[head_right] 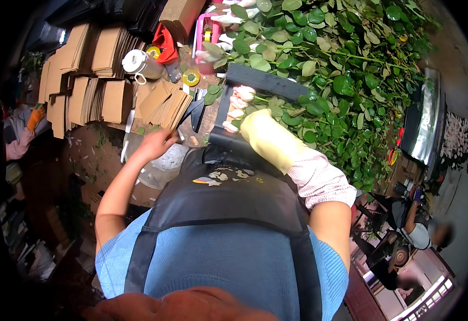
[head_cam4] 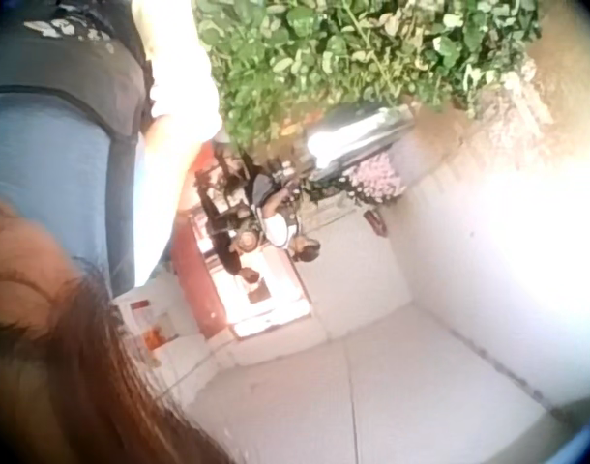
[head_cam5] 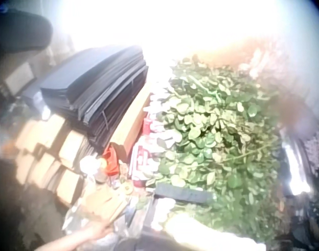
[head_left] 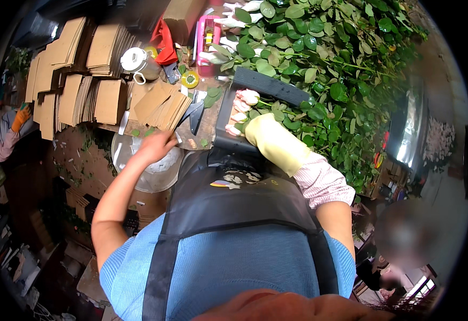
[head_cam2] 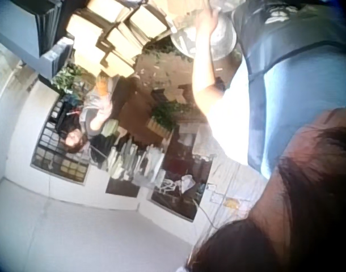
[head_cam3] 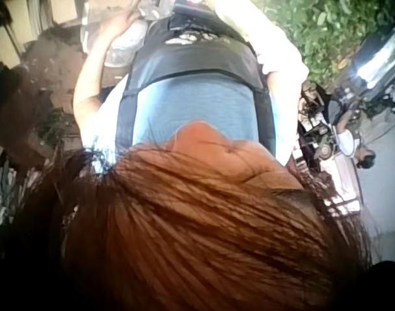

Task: The person arranges green leafy plants into black plastic trays on a table. They pick up bunches of plants, place them into the trays, and adjust their positions. The person also moves a filled tray to the side and picks up a new empty tray to continue the process.

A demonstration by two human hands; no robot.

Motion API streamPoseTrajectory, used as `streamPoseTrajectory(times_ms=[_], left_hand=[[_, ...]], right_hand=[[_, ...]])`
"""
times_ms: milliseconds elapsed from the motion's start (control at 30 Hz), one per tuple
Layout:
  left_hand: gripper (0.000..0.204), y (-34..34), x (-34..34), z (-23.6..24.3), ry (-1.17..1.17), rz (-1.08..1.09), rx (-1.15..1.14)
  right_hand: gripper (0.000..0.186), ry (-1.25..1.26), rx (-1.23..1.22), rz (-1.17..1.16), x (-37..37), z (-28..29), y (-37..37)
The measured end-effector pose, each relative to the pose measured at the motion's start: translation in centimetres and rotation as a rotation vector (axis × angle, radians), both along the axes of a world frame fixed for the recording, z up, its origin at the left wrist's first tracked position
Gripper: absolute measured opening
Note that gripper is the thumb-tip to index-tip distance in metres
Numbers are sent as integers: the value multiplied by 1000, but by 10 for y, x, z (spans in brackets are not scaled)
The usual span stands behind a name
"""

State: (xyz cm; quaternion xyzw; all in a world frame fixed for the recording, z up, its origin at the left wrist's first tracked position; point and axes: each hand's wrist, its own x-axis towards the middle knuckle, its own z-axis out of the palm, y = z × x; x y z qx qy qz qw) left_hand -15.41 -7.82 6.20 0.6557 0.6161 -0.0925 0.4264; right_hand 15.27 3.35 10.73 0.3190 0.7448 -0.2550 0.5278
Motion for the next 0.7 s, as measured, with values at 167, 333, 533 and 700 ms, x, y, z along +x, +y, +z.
streamPoseTrajectory(times_ms=[167,333,533,700], left_hand=[[87,71,111,-34,-596,132,344],[117,81,129,-47,-509,-41,261],[122,78,129,-49,-489,-98,257],[124,81,131,-49,-459,-97,242]], right_hand=[[43,-6,-51,322,-16,1,1],[28,224,127,-90,16,20,-3],[23,538,507,-404,42,6,-27],[23,499,511,-338,30,-7,-29]])
